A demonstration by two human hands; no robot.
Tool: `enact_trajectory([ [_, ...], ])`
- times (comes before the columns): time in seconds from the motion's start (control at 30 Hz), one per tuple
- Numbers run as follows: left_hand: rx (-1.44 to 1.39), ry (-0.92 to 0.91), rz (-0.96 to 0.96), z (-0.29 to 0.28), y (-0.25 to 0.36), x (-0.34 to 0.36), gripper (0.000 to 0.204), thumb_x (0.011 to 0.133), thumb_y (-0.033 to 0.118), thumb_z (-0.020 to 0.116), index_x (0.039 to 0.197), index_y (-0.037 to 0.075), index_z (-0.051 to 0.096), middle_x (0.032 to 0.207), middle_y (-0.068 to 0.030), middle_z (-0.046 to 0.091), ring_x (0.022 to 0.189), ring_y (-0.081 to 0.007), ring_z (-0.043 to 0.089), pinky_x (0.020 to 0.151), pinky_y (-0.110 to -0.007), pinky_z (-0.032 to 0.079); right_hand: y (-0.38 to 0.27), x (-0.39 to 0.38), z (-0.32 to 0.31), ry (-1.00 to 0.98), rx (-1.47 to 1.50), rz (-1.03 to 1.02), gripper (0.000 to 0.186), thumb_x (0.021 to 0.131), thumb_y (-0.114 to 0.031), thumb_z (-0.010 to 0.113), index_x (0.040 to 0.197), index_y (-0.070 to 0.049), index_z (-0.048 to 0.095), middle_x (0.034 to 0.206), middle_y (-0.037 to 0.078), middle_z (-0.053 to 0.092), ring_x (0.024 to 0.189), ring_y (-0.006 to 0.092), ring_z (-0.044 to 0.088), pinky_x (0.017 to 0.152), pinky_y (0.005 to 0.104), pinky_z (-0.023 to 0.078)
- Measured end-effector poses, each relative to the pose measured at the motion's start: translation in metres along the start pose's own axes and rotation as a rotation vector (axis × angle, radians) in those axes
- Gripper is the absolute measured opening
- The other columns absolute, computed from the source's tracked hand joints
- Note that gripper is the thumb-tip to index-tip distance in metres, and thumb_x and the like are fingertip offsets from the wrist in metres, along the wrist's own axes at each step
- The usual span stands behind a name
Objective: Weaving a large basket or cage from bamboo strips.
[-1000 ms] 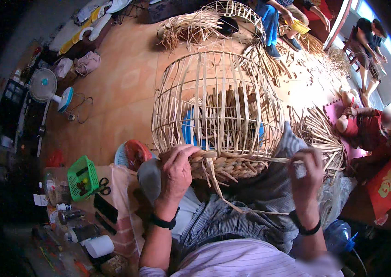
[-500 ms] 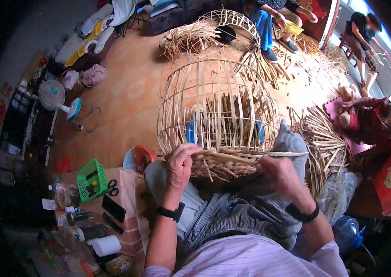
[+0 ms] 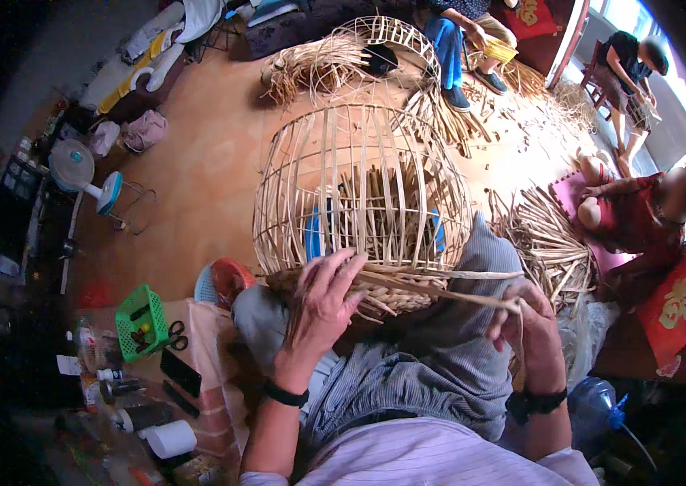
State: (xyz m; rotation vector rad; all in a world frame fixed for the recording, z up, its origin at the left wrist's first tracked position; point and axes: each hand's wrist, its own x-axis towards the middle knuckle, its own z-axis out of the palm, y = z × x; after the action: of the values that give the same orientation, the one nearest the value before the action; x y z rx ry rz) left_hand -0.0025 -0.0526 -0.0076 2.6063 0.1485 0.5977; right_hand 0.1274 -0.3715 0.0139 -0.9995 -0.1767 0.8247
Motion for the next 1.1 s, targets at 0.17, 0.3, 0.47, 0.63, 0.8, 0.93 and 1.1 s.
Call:
enact_trajectory([
  [0.17,-0.127,-0.057,-0.030,0.017,-0.020,0.008,0.066,0.076,0.005,0.086,0.138,0.013,0.067,0.121,-0.0123,0.071,0.111,-0.0355,0.068,0.100,-0.046,0.054,0.035,0.027,0.025,0.003,-0.100,-0.037,0.051,0.098,-0.011,0.074,0.142,-0.001,0.052,0.114,0.011,0.068,0.106,0.0257,0.072,0.093,0.0352,0.058],
  [0.3,-0.307,-0.149,-0.102,0.005,-0.027,0.018,0.069,0.075,-0.002,0.085,0.140,0.014,0.065,0.124,-0.0123,0.073,0.111,-0.0318,0.070,0.099,-0.041,0.057,0.046,0.058,0.051,-0.192,-0.289,-0.148,0.044,0.100,-0.024,0.074,0.135,-0.001,0.061,0.115,0.008,0.068,0.103,0.0208,0.070,0.094,0.0343,0.056],
  [0.47,-0.411,-0.240,-0.203,-0.001,-0.036,0.020,0.066,0.079,-0.005,0.082,0.141,0.011,0.065,0.128,-0.0083,0.074,0.111,-0.0235,0.073,0.100,-0.036,0.058,0.040,0.082,0.070,-0.188,-0.413,-0.143,0.036,0.109,-0.030,0.064,0.130,-0.001,0.065,0.109,0.006,0.070,0.103,0.0147,0.068,0.093,0.0298,0.053],
  [0.63,-0.621,-0.354,-0.299,-0.002,-0.055,0.027,0.067,0.084,-0.009,0.076,0.146,0.012,0.063,0.124,-0.0053,0.075,0.114,-0.0165,0.071,0.100,-0.034,0.058,0.043,0.124,0.050,-0.098,-0.192,-0.187,0.032,0.112,-0.032,0.058,0.117,0.000,0.065,0.099,0.008,0.072,0.092,0.0155,0.070,0.085,0.0323,0.057],
  [0.8,-0.497,-0.403,-0.385,-0.017,-0.036,0.030,0.077,0.085,0.004,0.082,0.156,0.011,0.052,0.132,-0.0116,0.072,0.119,-0.0238,0.070,0.103,-0.039,0.055,0.038,0.138,0.042,-0.003,-0.039,-0.136,0.032,0.113,-0.026,0.056,0.128,0.001,0.059,0.106,0.011,0.066,0.098,0.0234,0.072,0.093,0.0386,0.061],
  [0.93,0.067,-0.244,0.069,0.008,-0.009,0.011,0.098,0.079,0.030,0.088,0.162,0.007,0.040,0.132,-0.0209,0.063,0.115,-0.0393,0.059,0.104,-0.050,0.047,0.035,0.144,0.058,-0.017,-0.025,-0.202,0.034,0.111,-0.025,0.059,0.134,0.000,0.059,0.115,0.014,0.068,0.105,0.0255,0.073,0.096,0.0379,0.061],
  [1.1,0.295,-0.252,0.072,0.017,-0.002,0.009,0.075,0.082,0.038,0.084,0.142,0.001,0.058,0.123,-0.0193,0.063,0.112,-0.0380,0.057,0.101,-0.049,0.047,0.015,0.153,0.086,-0.248,-0.489,-0.360,0.035,0.111,-0.026,0.060,0.130,0.004,0.061,0.115,0.009,0.072,0.108,0.0192,0.071,0.097,0.0345,0.058],
])
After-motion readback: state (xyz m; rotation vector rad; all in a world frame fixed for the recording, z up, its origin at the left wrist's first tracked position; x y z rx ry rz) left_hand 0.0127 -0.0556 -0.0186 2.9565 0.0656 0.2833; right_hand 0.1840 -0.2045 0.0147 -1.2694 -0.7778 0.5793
